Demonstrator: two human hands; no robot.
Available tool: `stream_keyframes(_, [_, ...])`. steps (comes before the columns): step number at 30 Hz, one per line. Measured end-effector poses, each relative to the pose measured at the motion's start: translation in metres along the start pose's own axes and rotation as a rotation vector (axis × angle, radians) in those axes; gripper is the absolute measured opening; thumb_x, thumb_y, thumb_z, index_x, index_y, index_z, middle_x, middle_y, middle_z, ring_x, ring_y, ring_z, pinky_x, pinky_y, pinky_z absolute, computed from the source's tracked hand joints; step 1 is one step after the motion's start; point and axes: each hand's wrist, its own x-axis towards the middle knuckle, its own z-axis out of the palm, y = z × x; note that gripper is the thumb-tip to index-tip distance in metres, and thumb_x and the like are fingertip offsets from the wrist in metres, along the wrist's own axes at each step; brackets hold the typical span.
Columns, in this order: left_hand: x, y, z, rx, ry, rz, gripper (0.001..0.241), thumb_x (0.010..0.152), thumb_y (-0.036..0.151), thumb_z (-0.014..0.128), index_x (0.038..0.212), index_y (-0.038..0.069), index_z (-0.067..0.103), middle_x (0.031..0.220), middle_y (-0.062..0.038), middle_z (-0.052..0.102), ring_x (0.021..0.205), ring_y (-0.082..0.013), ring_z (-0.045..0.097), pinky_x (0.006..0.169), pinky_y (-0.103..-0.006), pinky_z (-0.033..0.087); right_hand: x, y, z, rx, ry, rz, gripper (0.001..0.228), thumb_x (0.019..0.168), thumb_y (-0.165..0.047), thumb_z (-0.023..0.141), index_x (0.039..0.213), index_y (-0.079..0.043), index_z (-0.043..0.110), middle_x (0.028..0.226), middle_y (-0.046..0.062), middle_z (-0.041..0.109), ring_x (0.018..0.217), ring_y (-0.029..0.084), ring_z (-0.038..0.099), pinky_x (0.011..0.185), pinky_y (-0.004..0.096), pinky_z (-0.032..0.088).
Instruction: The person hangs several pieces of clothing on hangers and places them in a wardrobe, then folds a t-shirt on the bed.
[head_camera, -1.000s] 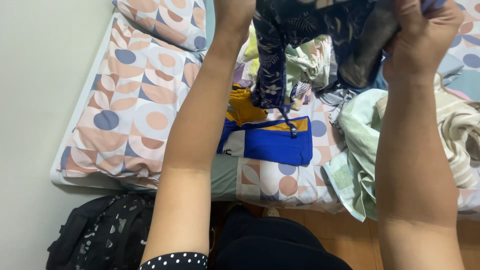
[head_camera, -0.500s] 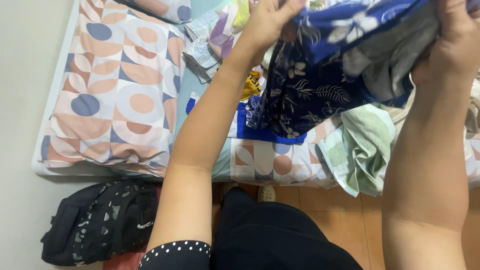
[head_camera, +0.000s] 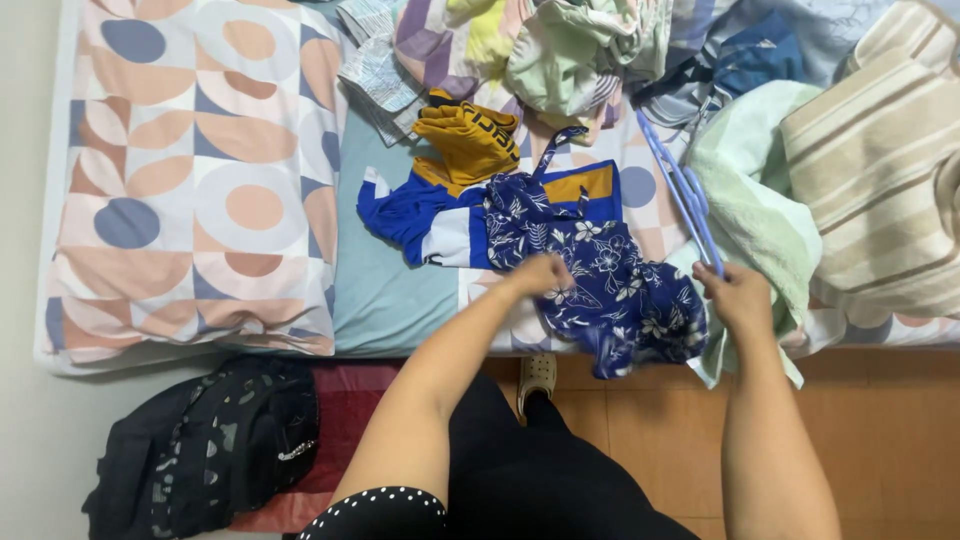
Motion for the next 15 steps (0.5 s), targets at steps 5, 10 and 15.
stream_keyframes(5, [0.006,-0.005,-0.090,-0.015,0.735,-0.422,0.052,0.089,0.024,0.074,0.137,0.012,0.057,0.143,-0.020,0.056,0.123,-0.0429,0.059,0.103,-0.0477,0.048,-0.035,0.017,0.040,0.395,0.218,-0.254,0.024,0.097,-0.026,0.076,0.107,-0.005,0.078,0.079,-0.002,0.068,0.070,0.006,0.057,0.061,0.023,0.042])
stream_keyframes(10, [0.056,-0.059,-0.099,-0.001,0.852,-0.358,0.100,0.077,0.024,0.085,0.155,0.010,0.023,0.156,-0.023,0.038,0.136,-0.0446,0.043,0.112,-0.0504,0.033,-0.055,0.006,0.050,0.607,0.212,-0.238,0.023,0.101,-0.025,0.071,0.110,-0.003,0.073,0.081,-0.003,0.065,0.066,0.005,0.056,0.058,0.019,0.044])
stream_keyframes(15, [0.038,-0.012,-0.108,-0.056,0.609,-0.658,0.112,0.077,0.039,0.088,0.165,0.018,0.023,0.153,-0.011,0.048,0.145,-0.0403,0.041,0.120,-0.0521,0.030,-0.055,0.022,0.062,0.706,0.204,-0.015,0.027,0.109,-0.030,0.063,0.112,-0.006,0.075,0.071,0.000,0.056,0.051,0.007,0.041,0.045,0.022,0.027])
